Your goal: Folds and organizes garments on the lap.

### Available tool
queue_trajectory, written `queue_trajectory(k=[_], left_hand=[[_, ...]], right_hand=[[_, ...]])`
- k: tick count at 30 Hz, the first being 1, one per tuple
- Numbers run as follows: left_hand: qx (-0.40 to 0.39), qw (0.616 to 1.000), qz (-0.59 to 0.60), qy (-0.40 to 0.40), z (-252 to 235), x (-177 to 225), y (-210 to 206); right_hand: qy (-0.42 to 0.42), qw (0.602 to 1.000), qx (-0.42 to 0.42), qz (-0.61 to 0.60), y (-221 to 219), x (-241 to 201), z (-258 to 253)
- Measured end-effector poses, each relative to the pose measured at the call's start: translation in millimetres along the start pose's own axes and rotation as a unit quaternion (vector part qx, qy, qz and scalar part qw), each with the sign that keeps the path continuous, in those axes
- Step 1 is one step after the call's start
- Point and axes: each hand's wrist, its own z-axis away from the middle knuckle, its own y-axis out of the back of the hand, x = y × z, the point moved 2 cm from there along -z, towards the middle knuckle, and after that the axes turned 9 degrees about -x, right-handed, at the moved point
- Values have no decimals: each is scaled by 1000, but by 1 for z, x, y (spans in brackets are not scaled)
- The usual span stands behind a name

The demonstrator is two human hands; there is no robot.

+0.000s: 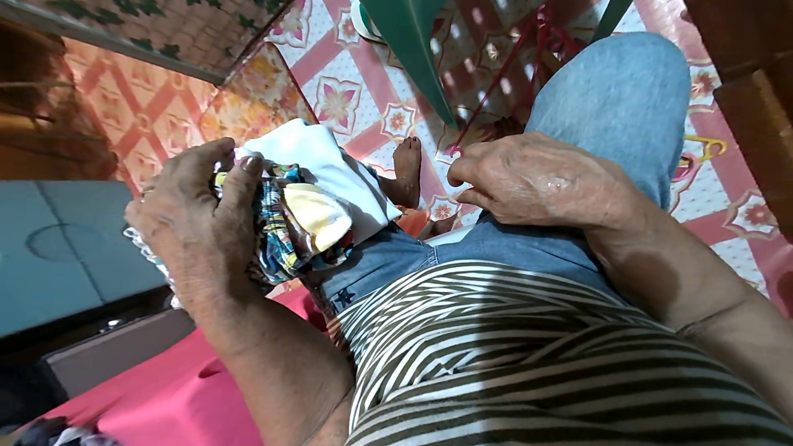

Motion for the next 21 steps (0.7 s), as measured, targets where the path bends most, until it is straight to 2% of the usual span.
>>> queue_trajectory(k=[21], left_hand=[[-7, 1000, -11, 3, 1, 10, 4]], right_hand=[[-6, 1000, -6, -3, 2, -2, 3]])
